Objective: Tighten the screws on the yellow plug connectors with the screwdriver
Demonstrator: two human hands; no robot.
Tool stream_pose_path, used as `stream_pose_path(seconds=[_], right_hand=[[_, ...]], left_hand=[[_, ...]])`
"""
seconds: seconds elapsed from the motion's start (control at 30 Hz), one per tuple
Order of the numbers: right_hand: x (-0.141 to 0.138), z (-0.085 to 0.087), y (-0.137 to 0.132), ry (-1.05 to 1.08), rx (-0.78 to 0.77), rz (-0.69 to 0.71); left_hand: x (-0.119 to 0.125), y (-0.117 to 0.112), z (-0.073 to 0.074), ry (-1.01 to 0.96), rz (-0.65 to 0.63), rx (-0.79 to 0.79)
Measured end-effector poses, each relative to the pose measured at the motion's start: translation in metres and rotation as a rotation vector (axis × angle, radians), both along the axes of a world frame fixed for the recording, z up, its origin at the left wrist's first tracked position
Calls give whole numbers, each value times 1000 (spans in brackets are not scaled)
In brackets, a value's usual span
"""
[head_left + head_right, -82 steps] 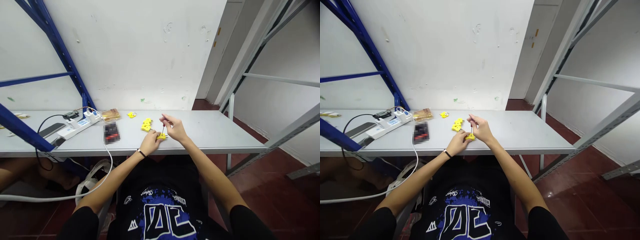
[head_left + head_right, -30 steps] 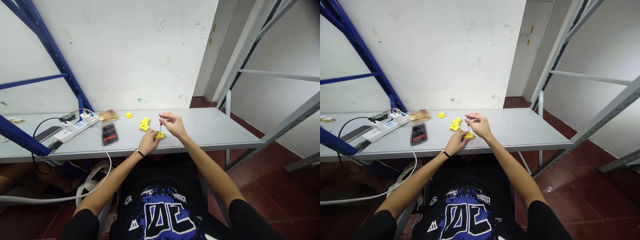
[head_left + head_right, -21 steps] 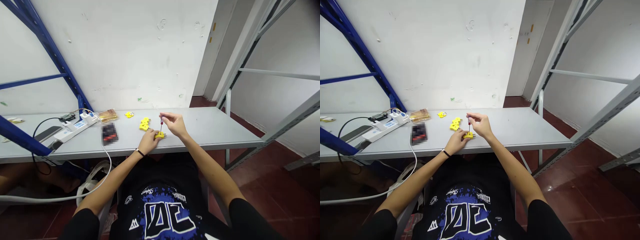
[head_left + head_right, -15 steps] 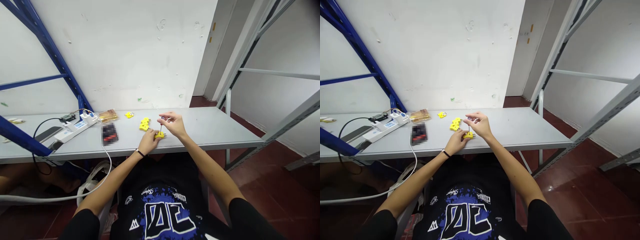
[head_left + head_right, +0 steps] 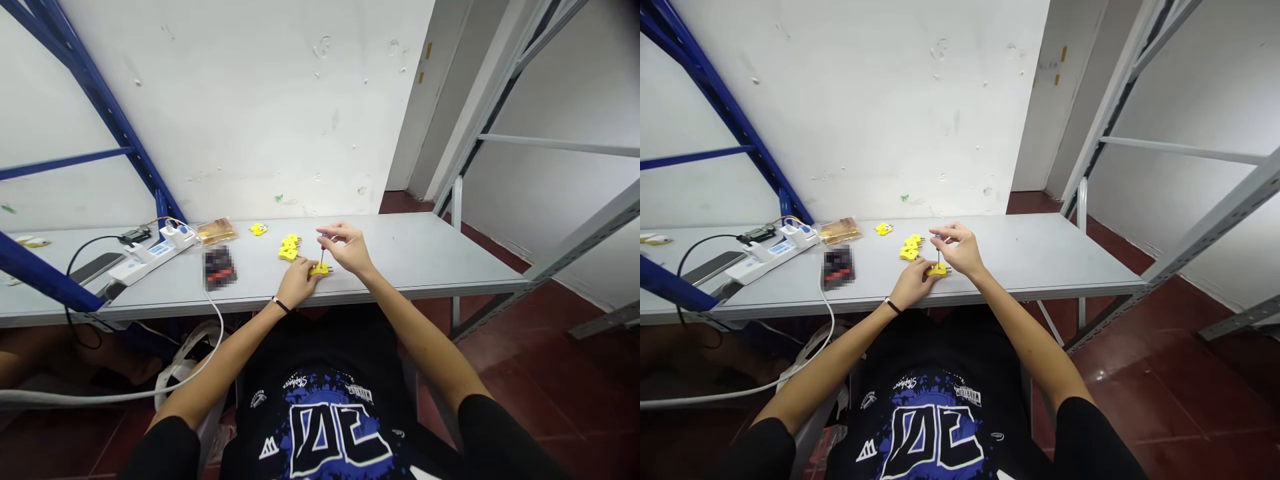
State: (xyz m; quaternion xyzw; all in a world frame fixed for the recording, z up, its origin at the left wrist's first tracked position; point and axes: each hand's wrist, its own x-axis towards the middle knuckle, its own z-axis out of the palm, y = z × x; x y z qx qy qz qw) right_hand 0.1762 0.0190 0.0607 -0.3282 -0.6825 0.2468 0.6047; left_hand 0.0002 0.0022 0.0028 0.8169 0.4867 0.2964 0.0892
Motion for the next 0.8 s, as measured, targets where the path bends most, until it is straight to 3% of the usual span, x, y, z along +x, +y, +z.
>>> stream_pose_path(seconds=[0.13,0.33,0.5,0.8], right_hand=[[-2,1,-6,-26,59,62],[-5,-1,-2,2,59,-24],[-3,0,-4,52,64,66],[-7,-10,0,130,-21,17]], left_hand=[[0,1,-1,-13,-5,-4],[-1,1,-2,-8,-6,21],[-1,0,-2,-1,-22,46],[0,0,-1,1,-20,25]])
